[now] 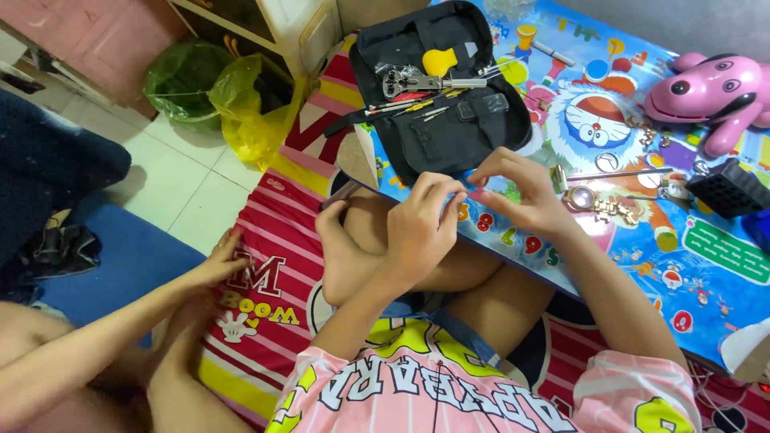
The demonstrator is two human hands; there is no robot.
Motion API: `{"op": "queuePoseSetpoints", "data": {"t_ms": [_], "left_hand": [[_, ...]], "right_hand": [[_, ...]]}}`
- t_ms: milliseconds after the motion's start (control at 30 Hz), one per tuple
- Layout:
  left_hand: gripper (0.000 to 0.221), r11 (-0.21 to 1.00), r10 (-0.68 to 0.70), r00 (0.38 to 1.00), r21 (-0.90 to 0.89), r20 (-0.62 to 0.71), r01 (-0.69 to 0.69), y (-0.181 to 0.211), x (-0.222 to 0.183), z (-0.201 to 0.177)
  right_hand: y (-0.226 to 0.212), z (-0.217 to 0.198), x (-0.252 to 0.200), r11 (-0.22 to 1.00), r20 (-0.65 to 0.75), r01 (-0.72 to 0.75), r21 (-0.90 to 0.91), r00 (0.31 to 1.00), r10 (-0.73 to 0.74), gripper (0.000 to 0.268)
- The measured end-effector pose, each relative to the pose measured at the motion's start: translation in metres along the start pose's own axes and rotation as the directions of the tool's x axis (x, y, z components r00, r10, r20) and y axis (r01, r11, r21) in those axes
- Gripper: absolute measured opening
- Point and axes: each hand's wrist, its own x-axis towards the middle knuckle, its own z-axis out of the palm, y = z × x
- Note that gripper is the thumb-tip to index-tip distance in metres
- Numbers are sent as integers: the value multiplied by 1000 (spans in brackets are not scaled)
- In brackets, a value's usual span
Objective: Using a specialized repair kit to remove pins and adjust the length of a metal watch band.
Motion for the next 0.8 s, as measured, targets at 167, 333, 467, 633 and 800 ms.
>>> {"op": "queuePoseSetpoints", "data": {"t_ms": [167,333,467,633,800], "left_hand": [[6,1000,8,1000,-10,4,-8,-3,-5,16],[10,1000,8,1000,27,-26,-7,3,-7,26],[22,996,-20,1000,-81,-11,19,9,-4,23],[51,946,-72,996,-314,52,85,9,-7,16],[62,896,-65,983,-422,174,134,-4,-15,30]], "right_hand": [[-3,6,-4,998,-39,3,-66,999,-5,9],[-4,4,-9,993,-81,18,-116,996,-28,8],[-12,6,-7,986,-125,53,-157,989,-73,7],[-17,5,-10,996,-155,57,-72,986,-67,10],[-18,10,-7,981,-124,157,-111,977,-171,9]]}}
